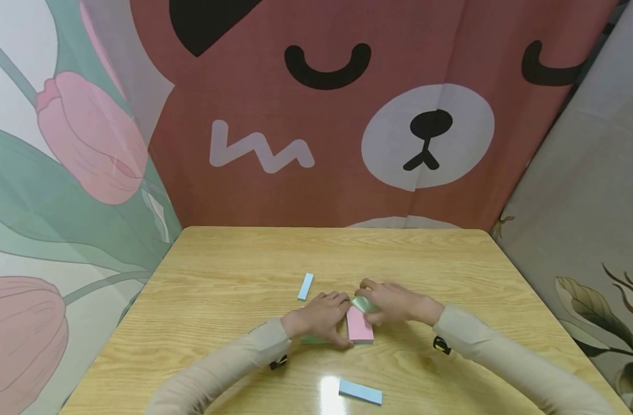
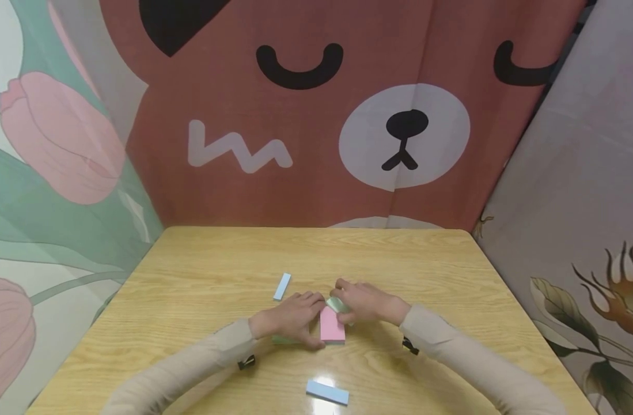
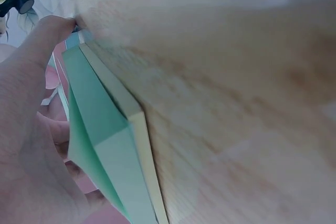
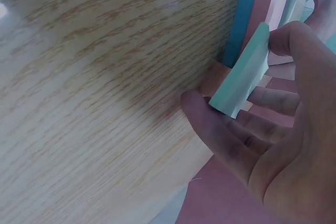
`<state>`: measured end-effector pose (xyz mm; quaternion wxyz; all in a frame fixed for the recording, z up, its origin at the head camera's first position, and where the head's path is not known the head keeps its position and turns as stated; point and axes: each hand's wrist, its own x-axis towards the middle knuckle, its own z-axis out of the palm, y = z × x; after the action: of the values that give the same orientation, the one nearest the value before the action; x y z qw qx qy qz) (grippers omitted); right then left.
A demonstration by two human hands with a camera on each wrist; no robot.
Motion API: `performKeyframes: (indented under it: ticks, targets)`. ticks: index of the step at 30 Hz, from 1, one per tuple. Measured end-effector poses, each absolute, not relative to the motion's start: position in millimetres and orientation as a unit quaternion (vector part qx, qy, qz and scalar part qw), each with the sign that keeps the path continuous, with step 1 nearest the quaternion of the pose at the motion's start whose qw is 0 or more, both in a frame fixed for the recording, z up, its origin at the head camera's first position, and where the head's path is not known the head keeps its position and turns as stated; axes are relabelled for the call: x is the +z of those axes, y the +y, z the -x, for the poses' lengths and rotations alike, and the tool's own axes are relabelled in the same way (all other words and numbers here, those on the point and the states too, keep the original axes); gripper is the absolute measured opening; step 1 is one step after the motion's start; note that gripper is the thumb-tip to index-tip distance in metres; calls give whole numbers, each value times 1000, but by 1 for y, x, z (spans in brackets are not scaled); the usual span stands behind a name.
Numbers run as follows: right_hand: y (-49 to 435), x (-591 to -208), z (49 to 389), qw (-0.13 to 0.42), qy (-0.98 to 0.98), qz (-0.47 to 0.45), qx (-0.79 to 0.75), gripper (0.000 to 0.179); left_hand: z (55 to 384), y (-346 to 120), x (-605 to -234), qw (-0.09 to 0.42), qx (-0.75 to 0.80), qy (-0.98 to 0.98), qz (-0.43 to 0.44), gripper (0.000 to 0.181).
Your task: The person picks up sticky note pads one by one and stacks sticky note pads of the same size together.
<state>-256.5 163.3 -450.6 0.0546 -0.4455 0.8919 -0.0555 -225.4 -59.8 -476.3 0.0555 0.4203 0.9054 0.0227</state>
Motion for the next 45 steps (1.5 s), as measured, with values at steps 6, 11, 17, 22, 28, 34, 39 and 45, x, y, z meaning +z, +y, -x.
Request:
performKeyframes:
  ticks: [6, 11, 17, 22, 28, 34, 39, 45]
  targets:
    - [164, -449, 255, 70, 889, 448, -70, 53, 226, -59, -476, 55, 19, 905, -422, 87]
    - [166, -445, 256, 85, 884, 451, -91, 50, 227, -60, -474, 55, 21, 905, -421, 87]
    - [169, -447, 258, 89, 873, 465, -119, 47, 226, -60, -475, 55, 21, 905, -422, 88]
    - [171, -450, 260, 83, 862, 481, -135, 38, 225, -60, -475, 53, 18, 904, -423, 87]
    - [172, -449, 259, 87, 865, 475, -139, 35, 225, -61, -474, 56, 21, 905, -421, 88]
    - [171, -449, 260, 96, 873, 457, -142, 35, 224, -60, -474, 59, 23, 906, -418, 88]
    - [171, -450, 259, 103, 873, 454, -147, 34, 224, -60, -477, 58, 25, 907, -416, 90]
    - [170, -449, 256, 96, 869, 463, -143, 32, 225, -60, -480, 51, 19, 907, -417, 92]
